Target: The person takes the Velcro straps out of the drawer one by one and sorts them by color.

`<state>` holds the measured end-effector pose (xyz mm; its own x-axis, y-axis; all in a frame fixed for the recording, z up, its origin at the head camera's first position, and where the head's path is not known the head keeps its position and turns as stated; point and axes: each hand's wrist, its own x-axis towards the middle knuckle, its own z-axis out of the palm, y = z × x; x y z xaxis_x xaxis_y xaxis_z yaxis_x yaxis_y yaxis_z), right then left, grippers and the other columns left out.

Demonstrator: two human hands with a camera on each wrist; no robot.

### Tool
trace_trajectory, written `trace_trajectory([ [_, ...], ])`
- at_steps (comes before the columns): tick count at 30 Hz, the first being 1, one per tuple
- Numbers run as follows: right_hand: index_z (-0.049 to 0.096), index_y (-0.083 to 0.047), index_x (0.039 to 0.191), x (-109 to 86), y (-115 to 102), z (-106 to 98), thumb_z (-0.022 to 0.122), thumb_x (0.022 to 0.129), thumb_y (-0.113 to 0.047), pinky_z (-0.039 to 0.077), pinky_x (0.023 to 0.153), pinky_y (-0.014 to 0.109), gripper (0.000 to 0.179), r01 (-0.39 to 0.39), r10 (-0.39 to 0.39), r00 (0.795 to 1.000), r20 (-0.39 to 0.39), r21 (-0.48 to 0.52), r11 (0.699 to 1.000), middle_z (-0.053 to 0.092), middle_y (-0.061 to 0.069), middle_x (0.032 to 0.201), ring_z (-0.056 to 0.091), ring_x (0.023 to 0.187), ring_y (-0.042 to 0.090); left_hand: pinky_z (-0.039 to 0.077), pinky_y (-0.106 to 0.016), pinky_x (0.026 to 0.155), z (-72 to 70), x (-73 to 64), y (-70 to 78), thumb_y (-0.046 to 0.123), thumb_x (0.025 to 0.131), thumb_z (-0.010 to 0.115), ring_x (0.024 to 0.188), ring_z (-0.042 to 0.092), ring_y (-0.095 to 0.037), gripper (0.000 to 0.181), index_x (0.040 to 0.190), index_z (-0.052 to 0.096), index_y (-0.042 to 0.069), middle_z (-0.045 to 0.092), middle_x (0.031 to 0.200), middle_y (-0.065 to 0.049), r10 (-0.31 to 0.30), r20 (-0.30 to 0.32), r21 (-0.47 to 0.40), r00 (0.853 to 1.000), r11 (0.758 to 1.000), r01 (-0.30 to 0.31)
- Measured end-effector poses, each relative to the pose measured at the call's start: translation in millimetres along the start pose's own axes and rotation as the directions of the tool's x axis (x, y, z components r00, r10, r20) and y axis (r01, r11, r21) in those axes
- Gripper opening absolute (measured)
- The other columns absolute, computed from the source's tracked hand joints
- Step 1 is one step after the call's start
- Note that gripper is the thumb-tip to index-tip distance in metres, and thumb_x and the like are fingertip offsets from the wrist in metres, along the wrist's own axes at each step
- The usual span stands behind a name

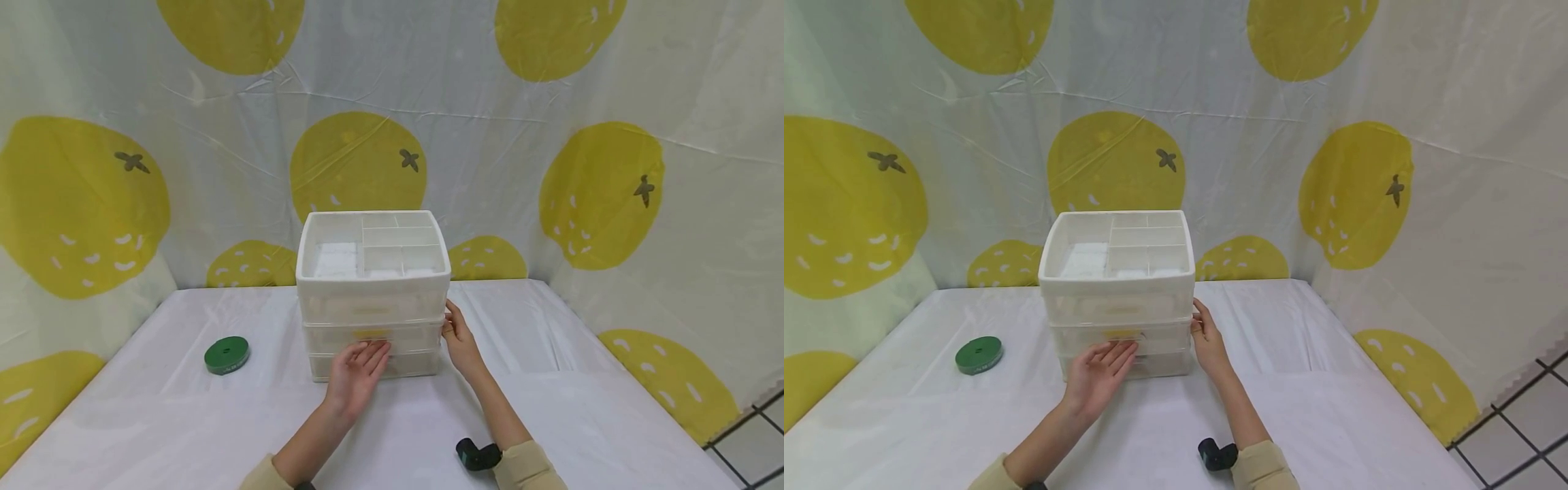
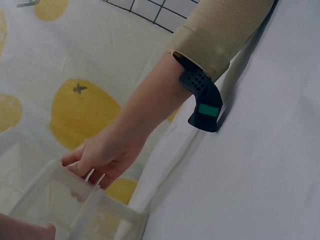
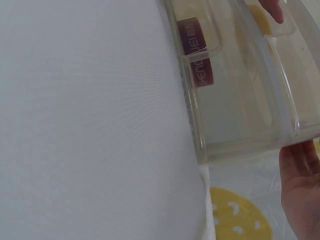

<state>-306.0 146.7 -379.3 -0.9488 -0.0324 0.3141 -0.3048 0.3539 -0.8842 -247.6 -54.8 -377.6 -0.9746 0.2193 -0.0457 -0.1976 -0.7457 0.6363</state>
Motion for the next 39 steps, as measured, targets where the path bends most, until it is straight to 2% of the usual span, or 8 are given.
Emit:
trace_trajectory([
  [6,0.031,-0.017,0.140,11.9,29.1,2.4,0.036,0.098,-0.017,0.042,0.089,0.036,0.042,0.008,-0.008,1.000,0.013,-0.008,1.000,0.050,0.014,0.114,0.049,0.097,0.017,0.018,-0.037,0.114,1.0,-1.4,-1.7,0.011,0.094,0.026,0.137,0.020,-0.035,0.009,0.103,0.027,0.009,0.038,0.127,-0.017,0.014,0.011,-0.032,1.000,0.999,-0.014],
  [9,0.031,-0.018,0.139,12.2,32.7,3.4,0.035,0.098,-0.014,0.043,0.092,0.038,0.042,0.013,-0.013,1.000,0.008,-0.013,1.000,0.049,0.014,0.114,0.049,0.098,0.016,0.017,-0.038,0.115,1.5,-3.6,-2.9,0.010,0.094,0.026,0.138,0.018,-0.035,0.012,0.106,0.026,0.008,0.036,0.128,-0.018,0.015,0.014,-0.047,1.000,0.999,-0.014],
  [14,0.031,-0.016,0.139,12.1,33.3,4.3,0.036,0.097,-0.009,0.042,0.095,0.042,0.043,0.014,-0.014,1.000,0.006,0.006,1.000,0.048,0.016,0.115,0.049,0.100,0.020,0.017,-0.037,0.115,1.7,-8.1,-4.8,0.009,0.093,0.026,0.138,0.015,-0.037,0.019,0.111,0.021,0.007,0.032,0.130,-0.020,0.014,0.011,-0.061,1.000,0.998,-0.013],
  [20,0.031,-0.015,0.139,11.4,30.8,4.4,0.035,0.097,-0.007,0.043,0.088,0.036,0.043,0.001,-0.001,1.000,0.002,0.002,1.000,0.047,0.015,0.113,0.047,0.099,0.021,0.016,-0.037,0.115,2.5,-14.0,-6.9,0.007,0.092,0.026,0.138,0.015,-0.037,0.021,0.112,0.018,0.007,0.025,0.135,-0.022,0.012,0.019,-0.069,1.000,0.998,-0.010],
  [23,0.031,-0.016,0.139,11.4,29.3,4.0,0.036,0.097,-0.010,0.042,0.087,0.037,0.042,0.007,-0.007,1.000,-0.004,0.001,1.000,0.048,0.015,0.111,0.047,0.098,0.022,0.014,-0.037,0.115,3.1,-18.4,-7.5,0.008,0.092,0.027,0.139,0.014,-0.037,0.021,0.112,0.018,0.007,0.019,0.138,-0.023,0.008,0.033,-0.066,0.999,0.998,-0.006],
  [30,0.032,-0.017,0.139,11.7,29.6,2.1,0.037,0.098,-0.021,0.043,0.086,0.036,0.041,0.027,-0.027,1.000,-0.008,-0.018,0.999,0.051,0.015,0.114,0.051,0.096,0.019,0.016,-0.035,0.115,5.5,-28.3,-8.5,0.007,0.092,0.029,0.139,0.014,-0.034,0.021,0.111,0.019,0.009,0.027,0.132,-0.018,-0.023,0.020,-0.089,1.000,0.996,0.024],
  [34,0.032,-0.016,0.139,11.3,29.9,2.2,0.037,0.097,-0.021,0.044,0.084,0.033,0.042,0.025,-0.025,1.000,0.001,-0.006,1.000,0.051,0.015,0.114,0.051,0.095,0.016,0.016,-0.035,0.114,6.1,-33.1,-9.6,0.008,0.092,0.029,0.139,0.014,-0.033,0.027,0.114,0.015,0.009,0.023,0.136,-0.019,-0.036,0.011,-0.095,0.999,0.995,0.037],
  [39,0.031,-0.016,0.139,10.8,29.2,2.5,0.037,0.098,-0.020,0.043,0.086,0.036,0.042,0.035,-0.035,0.999,0.006,-0.003,0.999,0.051,0.015,0.114,0.050,0.096,0.018,0.014,-0.035,0.115,6.5,-39.3,-10.6,0.007,0.092,0.029,0.140,0.012,-0.034,0.029,0.115,0.011,0.009,0.015,0.140,-0.021,-0.037,0.019,-0.088,0.999,0.995,0.038],
])
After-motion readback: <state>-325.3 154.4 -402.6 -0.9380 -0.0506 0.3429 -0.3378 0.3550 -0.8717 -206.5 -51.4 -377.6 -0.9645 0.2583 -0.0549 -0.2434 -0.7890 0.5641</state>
